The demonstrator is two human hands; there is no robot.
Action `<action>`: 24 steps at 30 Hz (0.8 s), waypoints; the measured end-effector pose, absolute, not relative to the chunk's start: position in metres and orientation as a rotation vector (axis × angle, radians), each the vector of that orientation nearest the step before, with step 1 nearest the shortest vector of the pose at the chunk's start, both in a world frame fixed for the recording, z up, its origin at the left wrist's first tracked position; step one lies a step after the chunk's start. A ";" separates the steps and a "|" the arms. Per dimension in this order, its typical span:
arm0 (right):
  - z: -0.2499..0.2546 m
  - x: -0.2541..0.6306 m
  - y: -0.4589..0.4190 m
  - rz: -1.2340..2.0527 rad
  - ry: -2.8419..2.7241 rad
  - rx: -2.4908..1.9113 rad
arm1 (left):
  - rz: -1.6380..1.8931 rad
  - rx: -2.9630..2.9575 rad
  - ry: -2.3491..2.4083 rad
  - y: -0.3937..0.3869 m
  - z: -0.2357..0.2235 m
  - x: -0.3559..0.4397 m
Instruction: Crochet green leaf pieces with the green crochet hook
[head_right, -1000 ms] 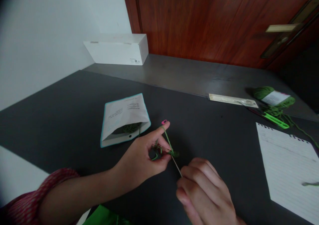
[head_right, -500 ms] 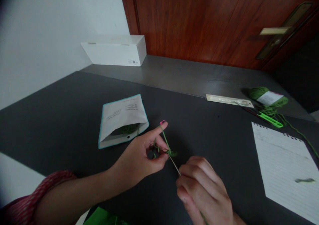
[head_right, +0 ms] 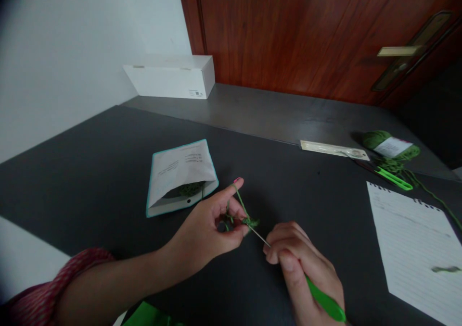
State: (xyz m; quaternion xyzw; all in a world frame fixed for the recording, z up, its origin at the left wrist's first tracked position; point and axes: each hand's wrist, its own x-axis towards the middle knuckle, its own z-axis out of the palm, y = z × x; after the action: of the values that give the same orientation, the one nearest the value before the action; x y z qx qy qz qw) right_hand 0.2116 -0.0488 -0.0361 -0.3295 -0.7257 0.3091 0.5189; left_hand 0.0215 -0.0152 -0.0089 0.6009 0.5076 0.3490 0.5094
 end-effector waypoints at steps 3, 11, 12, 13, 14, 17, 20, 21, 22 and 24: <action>-0.043 0.211 -0.051 0.928 -1.576 -0.824 | 0.874 1.427 1.183 -0.015 -0.009 0.021; -0.040 0.201 -0.039 1.146 -1.334 -0.781 | 0.945 1.357 1.173 -0.015 -0.011 0.022; -0.040 0.200 -0.038 1.141 -1.336 -0.777 | 0.943 1.362 1.168 -0.015 -0.011 0.022; -0.040 0.201 -0.038 1.130 -1.345 -0.780 | 0.938 1.364 1.163 -0.015 -0.011 0.022; -0.040 0.202 -0.039 1.111 -1.366 -0.785 | 0.931 1.364 1.159 -0.015 -0.011 0.022; -0.040 0.208 -0.044 0.969 -1.518 -0.806 | 0.901 1.351 1.155 -0.015 -0.012 0.021; -0.036 0.214 -0.048 0.703 -1.851 -0.815 | 0.891 1.340 1.159 -0.015 -0.015 0.022; -0.034 0.215 -0.049 0.615 -1.965 -0.808 | 0.903 1.343 1.161 -0.015 -0.016 0.022; -0.032 0.216 -0.050 0.540 -2.053 -0.796 | 0.919 1.352 1.162 -0.015 -0.016 0.023; -0.028 0.216 -0.051 0.452 -2.139 -0.784 | 0.954 1.380 1.164 -0.015 -0.017 0.023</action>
State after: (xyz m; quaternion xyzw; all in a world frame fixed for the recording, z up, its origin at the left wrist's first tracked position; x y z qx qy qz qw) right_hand 0.2160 -0.0509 -0.0279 -0.3098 -0.8447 0.1784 0.3982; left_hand 0.0234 -0.0150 -0.0167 0.5763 0.4859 0.3985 0.5225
